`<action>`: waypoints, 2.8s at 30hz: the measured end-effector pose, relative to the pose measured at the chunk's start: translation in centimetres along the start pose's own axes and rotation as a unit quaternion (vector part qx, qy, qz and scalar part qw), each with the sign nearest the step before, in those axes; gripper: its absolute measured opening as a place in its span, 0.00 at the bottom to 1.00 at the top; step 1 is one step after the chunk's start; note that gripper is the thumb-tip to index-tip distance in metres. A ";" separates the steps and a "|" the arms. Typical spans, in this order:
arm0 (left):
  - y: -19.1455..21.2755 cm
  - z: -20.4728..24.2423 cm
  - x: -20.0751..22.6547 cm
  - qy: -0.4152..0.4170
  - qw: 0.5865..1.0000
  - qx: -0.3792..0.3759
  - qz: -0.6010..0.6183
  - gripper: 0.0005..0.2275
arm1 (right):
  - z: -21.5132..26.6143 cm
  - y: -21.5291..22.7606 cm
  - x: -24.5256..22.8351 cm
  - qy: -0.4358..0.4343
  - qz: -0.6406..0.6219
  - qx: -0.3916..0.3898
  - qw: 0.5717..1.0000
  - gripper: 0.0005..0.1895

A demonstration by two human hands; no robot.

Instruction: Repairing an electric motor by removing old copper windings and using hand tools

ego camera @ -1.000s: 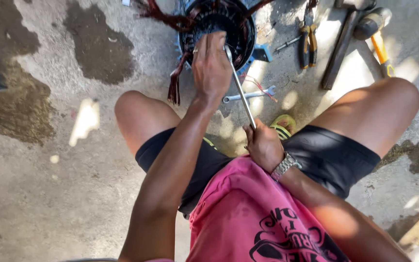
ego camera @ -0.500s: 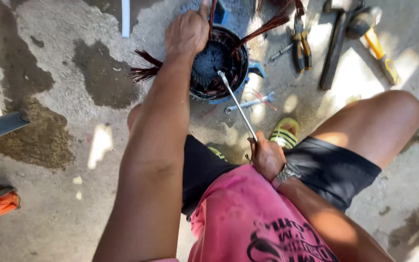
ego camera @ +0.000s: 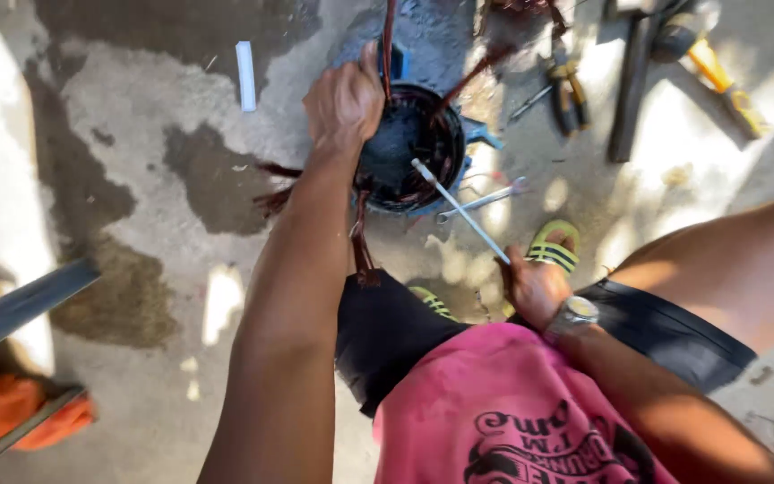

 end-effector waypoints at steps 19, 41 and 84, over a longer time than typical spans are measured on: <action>4.4 6.6 0.7 0.227 0.972 -0.047 0.045 0.30 | -1.3 3.0 2.0 0.001 0.084 -0.085 0.993 0.28; 3.0 5.8 0.5 0.152 0.986 0.014 0.063 0.29 | -0.6 4.5 1.6 0.046 -0.061 0.016 0.997 0.13; 10.2 6.8 4.9 0.088 0.970 0.173 -0.143 0.07 | -16.6 -6.4 1.9 0.125 -0.040 -0.075 0.989 0.22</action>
Point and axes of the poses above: each hand's wrist, its own z-axis away from the middle knuckle, its own y-axis out of the back of the hand, x = y × z, the point moved 2 cm from there along -z, towards the middle knuckle, and after that the axes turned 10 degrees about -y, right-handed, at the moved point
